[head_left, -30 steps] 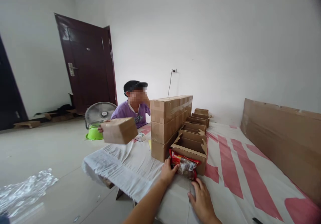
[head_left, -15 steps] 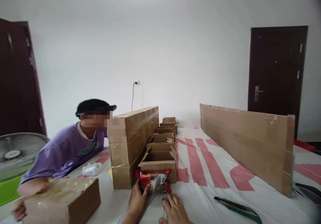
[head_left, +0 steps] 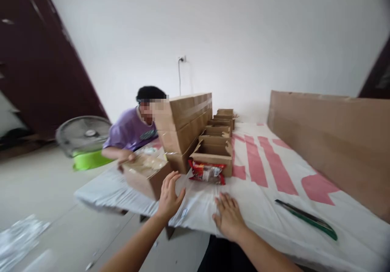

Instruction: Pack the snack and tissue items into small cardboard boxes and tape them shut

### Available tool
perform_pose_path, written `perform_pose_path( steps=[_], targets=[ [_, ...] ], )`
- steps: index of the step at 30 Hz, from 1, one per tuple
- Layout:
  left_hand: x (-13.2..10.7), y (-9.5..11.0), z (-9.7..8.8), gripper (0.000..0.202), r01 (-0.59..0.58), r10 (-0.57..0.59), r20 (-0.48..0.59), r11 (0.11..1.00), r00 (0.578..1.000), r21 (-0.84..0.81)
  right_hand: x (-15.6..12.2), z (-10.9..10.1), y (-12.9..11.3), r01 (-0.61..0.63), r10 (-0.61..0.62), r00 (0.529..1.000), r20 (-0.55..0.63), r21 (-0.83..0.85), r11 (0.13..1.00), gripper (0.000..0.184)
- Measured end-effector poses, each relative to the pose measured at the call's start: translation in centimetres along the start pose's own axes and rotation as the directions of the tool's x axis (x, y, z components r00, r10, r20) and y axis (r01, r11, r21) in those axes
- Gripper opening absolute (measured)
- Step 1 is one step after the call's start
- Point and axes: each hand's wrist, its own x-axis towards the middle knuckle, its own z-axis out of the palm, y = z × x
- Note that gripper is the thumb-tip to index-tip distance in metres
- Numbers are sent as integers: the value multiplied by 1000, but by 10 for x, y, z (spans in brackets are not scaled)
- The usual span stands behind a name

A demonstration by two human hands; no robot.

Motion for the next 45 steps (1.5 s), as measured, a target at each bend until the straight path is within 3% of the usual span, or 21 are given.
perform_pose_path(
  steps=[4,8,10,12,15,18,21,28,33,37,41,43,45],
  targets=[
    [-2,-10,-35,34,63,-60,-34,994,998,88,3,-2,-2,-4,4,1000,6,-99,995,60],
    [0,-23,-51,39,240,-203,-180,946,963,218,3,3,1,20,-23,1000,-14,-168,986,61],
    [4,-28,-52,50,340,-301,-177,901,937,268,3,6,3,36,-45,998,-43,-183,982,60],
    [6,-33,-48,58,377,-377,-57,880,924,288,3,8,5,53,-67,995,-71,-187,981,59],
    [5,-39,-37,41,364,-385,54,903,921,230,4,10,7,68,-85,992,-92,-173,983,59],
    [1,-41,-31,20,384,-382,-47,904,923,190,3,10,7,70,-83,993,-90,-142,987,58],
    [-3,-36,-36,16,357,-342,-110,912,933,200,2,8,6,60,-70,994,-80,-120,991,58],
    [-11,-10,-55,20,225,-205,-147,965,968,136,0,1,2,45,-50,997,-51,-93,995,58],
    [-15,30,-55,21,209,-199,-137,975,970,70,-1,0,3,47,-52,996,-77,-62,997,56],
    [-18,76,-48,18,177,-176,-71,984,982,9,-1,6,11,110,-101,977,-189,35,993,62],
    [-19,113,-43,14,-8,18,97,994,995,-105,0,13,23,184,-110,935,-337,196,963,74],
    [-17,115,-47,23,-86,118,146,974,982,-209,-1,14,26,209,-97,922,-375,271,939,80],
    [-13,103,-57,23,-91,114,88,968,990,-233,-3,13,27,230,-90,917,-389,330,915,83]
  ],
)
